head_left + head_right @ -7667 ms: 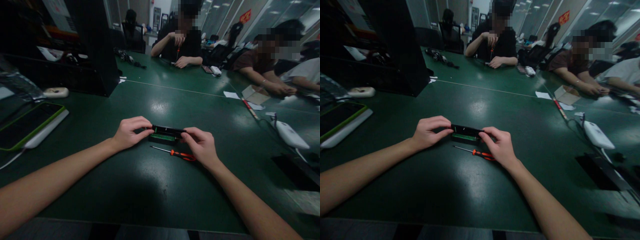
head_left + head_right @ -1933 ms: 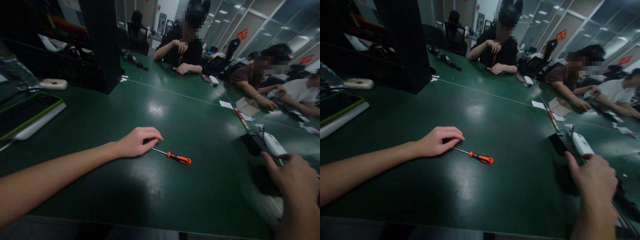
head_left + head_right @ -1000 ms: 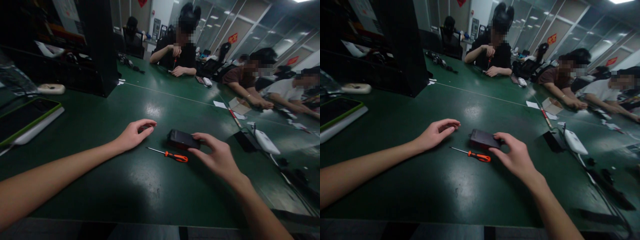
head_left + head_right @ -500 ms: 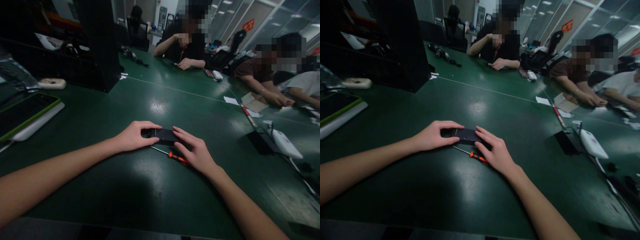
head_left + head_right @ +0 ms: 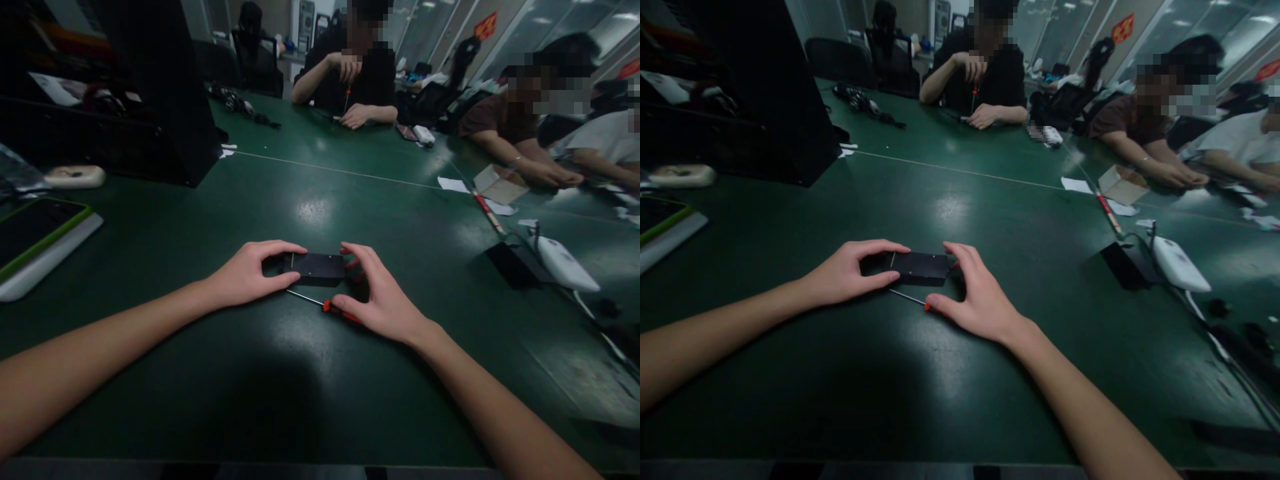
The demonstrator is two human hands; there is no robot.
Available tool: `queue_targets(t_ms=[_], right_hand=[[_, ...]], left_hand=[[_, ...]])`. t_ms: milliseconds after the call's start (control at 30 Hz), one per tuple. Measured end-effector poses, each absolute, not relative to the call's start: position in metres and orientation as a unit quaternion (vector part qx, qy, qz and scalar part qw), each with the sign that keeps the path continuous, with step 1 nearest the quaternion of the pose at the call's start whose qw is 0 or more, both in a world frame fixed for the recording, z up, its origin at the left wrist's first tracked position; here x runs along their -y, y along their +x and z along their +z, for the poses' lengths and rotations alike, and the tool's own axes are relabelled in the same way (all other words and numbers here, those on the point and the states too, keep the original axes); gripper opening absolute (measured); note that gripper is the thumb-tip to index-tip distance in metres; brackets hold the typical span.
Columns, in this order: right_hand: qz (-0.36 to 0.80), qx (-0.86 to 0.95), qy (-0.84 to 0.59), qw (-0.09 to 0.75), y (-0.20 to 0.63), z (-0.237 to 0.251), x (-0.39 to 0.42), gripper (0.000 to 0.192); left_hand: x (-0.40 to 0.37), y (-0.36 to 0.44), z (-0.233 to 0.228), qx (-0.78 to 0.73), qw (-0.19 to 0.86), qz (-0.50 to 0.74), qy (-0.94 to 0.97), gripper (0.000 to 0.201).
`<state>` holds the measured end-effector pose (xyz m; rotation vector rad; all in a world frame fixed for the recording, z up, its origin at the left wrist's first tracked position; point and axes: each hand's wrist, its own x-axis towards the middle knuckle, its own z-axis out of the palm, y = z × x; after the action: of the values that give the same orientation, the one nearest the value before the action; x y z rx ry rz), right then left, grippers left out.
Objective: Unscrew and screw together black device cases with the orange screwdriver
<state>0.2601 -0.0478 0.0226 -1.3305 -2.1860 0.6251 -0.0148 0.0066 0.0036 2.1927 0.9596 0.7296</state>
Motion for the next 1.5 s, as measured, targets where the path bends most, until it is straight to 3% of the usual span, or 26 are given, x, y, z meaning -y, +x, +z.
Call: queue_targets(t_ms=[267, 533, 867, 1033, 1267, 1500], right_hand=[[0.309, 0.800, -0.504, 0.105, 0.276, 0.035, 0.047, 0.108], [0.419, 0.783, -0.453, 0.079, 0.290, 0.044, 0.036, 0.084], [0.613, 0.589, -0.435, 0.296, 0.310, 0.018, 0.012, 0.061], [0.626, 0.464, -0.466, 0.420, 0.310, 0.008, 0.003, 0.045], [0.571, 0.394, -0.486, 0.531, 0.294, 0.014, 0.008, 0.051], [0.505, 0.382, -0.502, 0.589, 0.287, 0.009, 0.013, 0.040]], left_hand=[[-0.006, -0.014, 0.005, -0.371, 0.298, 0.268, 0.838, 0.046], [-0.006, -0.015, 0.005, -0.369, 0.292, 0.257, 0.844, 0.047], [-0.007, -0.015, 0.004, -0.361, 0.291, 0.260, 0.847, 0.046], [-0.007, -0.015, 0.004, -0.357, 0.290, 0.261, 0.849, 0.046], [-0.006, -0.014, 0.005, -0.349, 0.292, 0.263, 0.851, 0.045], [-0.006, -0.014, 0.005, -0.345, 0.289, 0.265, 0.853, 0.046]])
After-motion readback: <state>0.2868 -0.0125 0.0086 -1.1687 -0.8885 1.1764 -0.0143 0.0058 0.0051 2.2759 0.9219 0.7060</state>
